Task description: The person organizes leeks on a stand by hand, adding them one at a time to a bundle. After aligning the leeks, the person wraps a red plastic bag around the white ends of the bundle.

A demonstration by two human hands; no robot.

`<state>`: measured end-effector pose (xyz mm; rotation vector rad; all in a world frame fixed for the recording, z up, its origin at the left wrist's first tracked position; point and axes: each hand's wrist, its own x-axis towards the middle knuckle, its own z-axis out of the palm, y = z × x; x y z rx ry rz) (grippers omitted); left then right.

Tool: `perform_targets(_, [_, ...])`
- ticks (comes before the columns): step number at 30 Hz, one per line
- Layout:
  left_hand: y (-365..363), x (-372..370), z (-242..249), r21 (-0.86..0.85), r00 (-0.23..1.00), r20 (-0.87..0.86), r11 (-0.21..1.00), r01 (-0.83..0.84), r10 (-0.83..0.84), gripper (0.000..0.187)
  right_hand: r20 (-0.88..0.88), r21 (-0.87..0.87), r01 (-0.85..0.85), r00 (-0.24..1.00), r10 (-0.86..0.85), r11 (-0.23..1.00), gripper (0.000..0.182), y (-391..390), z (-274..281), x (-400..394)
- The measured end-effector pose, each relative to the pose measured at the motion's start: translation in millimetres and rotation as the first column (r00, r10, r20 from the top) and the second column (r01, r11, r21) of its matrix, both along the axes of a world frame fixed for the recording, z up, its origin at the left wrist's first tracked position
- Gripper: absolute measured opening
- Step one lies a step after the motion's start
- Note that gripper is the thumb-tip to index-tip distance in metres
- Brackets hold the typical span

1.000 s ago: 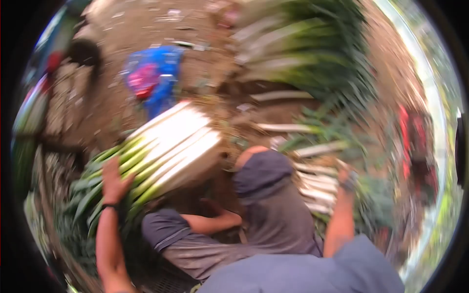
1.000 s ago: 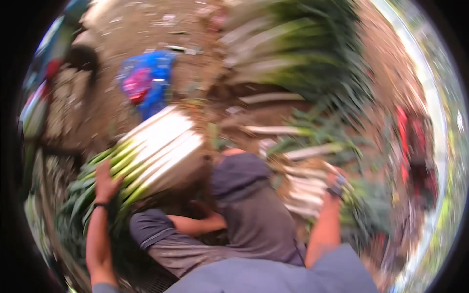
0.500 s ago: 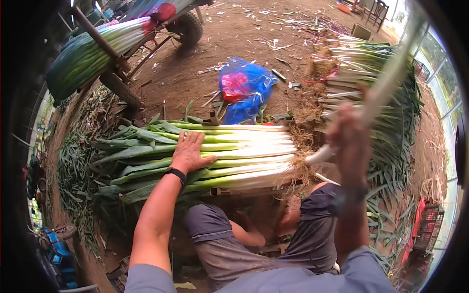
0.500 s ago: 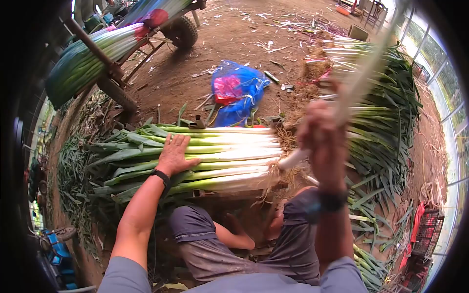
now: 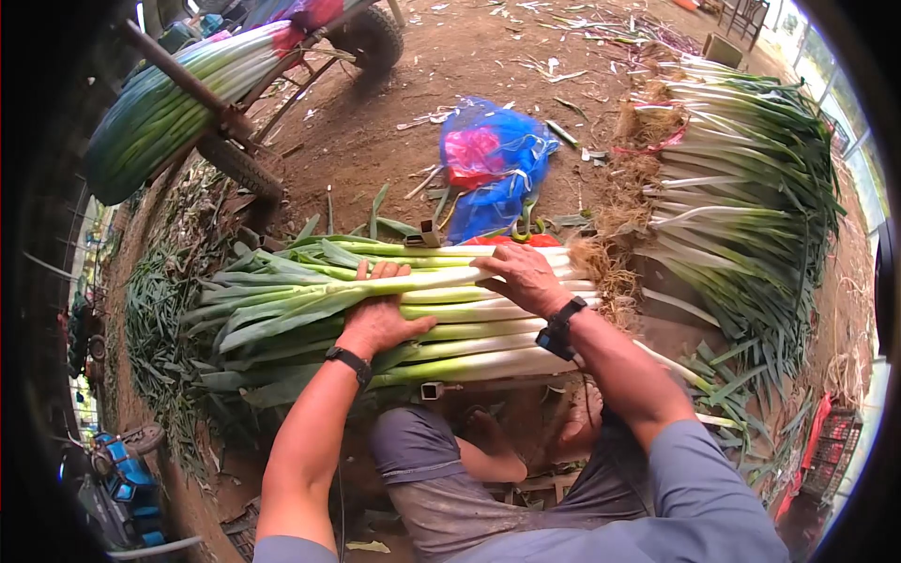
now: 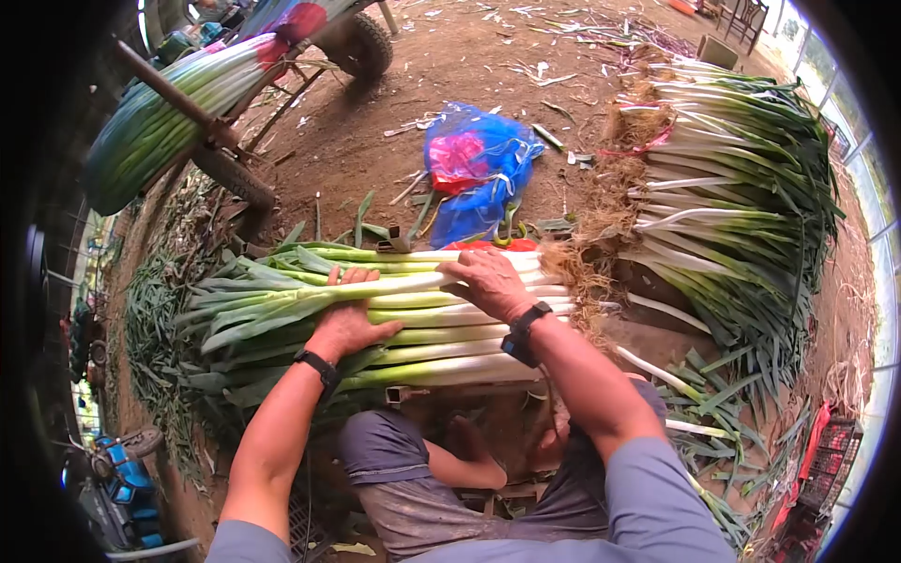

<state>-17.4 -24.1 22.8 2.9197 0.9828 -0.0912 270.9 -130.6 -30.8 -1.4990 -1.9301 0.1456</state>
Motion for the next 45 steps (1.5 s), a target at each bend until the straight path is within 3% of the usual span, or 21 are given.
perform_targets(2, [1,4,5,-0.092,0.999,-0.04,0.995,-0.032,0.028,0.107,-0.002,-0.101,0.156,0.988,-0.157,0.983,0.039,-3,-3,-6])
perform_targets(5, [1,7,10,-0.089,0.994,-0.1,0.995,-0.052,0.043,0.108,0.015,-0.103,0.228,0.974,-0.228,0.968,0.046,-2,-12,-9])
perform_targets(10, [-3,11,20,-0.086,0.997,-0.064,0.995,-0.046,0.041,0.106,-0.047,-0.126,0.159,0.985,-0.166,0.979,0.04,-1,-25,0])
perform_targets(12, [-5,14,25,-0.201,0.946,-0.261,0.948,-0.246,0.19,0.105,-0.076,-0.151,0.142,0.985,-0.155,0.978,0.037,-2,-33,10])
perform_targets(13, [-6,13,21,-0.2,0.946,-0.263,0.949,-0.245,0.189,0.105,-0.059,-0.113,0.159,0.984,-0.167,0.981,0.036,-1,-39,19])
perform_targets(15, [-5,7,14,0.027,0.994,-0.089,0.998,-0.062,0.064,0.104,-0.071,-0.102,0.184,0.979,-0.192,0.978,0.033,-2,-44,29])
perform_targets(20, [-14,13,33,-0.022,0.991,-0.07,0.993,-0.117,0.115,0.098,0.039,-0.165,0.239,0.971,-0.236,0.957,0.037,-4,-53,32])
perform_targets(22, [-15,14,38,-0.049,0.994,-0.073,0.995,-0.087,0.084,0.096,0.051,-0.34,0.189,0.982,-0.183,0.921,0.042,-1,-53,37])
perform_targets(26, [-15,4,26,0.116,0.99,0.103,0.99,0.081,-0.094,0.084,0.061,-0.32,0.216,0.976,-0.207,0.922,0.046,0,-49,34])
perform_targets(27, [-11,5,32,-0.001,0.991,0.095,0.996,0.094,-0.094,0.077,0.054,-0.335,0.228,0.973,-0.222,0.914,0.047,-1,-49,33])
perform_targets(28, [-8,8,36,0.006,0.992,0.091,0.996,0.086,-0.086,0.077,0.05,-0.33,0.219,0.975,-0.214,0.918,0.047,-1,-48,32])
perform_targets(30, [-2,18,43,0.173,0.988,0.114,0.981,0.085,-0.106,0.077,0.023,-0.385,0.214,0.975,-0.223,0.898,0.049,0,-44,33])
perform_targets(31, [9,20,41,0.189,0.999,-0.012,0.981,0.043,-0.042,0.079,0.27,-0.329,0.166,0.96,-0.077,0.93,0.051,-1,-49,40])
perform_targets(32, [21,14,30,0.163,0.999,0.015,0.986,0.034,-0.037,0.084,0.503,-0.26,0.096,0.863,0.049,0.961,0.053,1,-58,48])
perform_targets(33, [29,11,21,0.067,1.0,0.006,0.998,0.005,-0.005,0.086,0.475,-0.297,0.094,0.878,0.061,0.95,0.055,0,-50,45])
perform_targets(34, [30,11,17,-0.018,0.999,-0.011,0.999,-0.044,0.043,0.091,0.313,-0.348,0.134,0.949,-0.02,0.928,0.055,1,-59,45])
perform_targets(35, [29,7,-2,0.007,0.999,0.008,0.999,-0.048,0.048,0.095,0.14,-0.388,0.163,0.983,-0.117,0.907,0.055,2,-69,46])
perform_targets(36, [23,8,5,-0.049,0.998,-0.02,0.997,-0.062,0.061,0.098,0.089,-0.466,0.154,0.988,-0.127,0.871,0.056,3,-55,45])
perform_targets(40, [28,17,13,-0.117,0.989,-0.132,0.989,-0.088,0.072,0.106,0.132,-0.47,0.167,0.984,-0.119,0.867,0.058,11,-57,48])
perform_targets(42, [31,20,4,-0.109,0.991,-0.117,0.991,-0.081,0.068,0.107,0.218,-0.516,0.258,0.962,-0.166,0.817,0.058,10,-55,44])
perform_targets(45, [33,19,-7,-0.089,0.994,-0.095,0.994,-0.055,0.047,0.108,0.296,-0.445,0.395,0.912,-0.284,0.804,0.058,-5,-66,27])
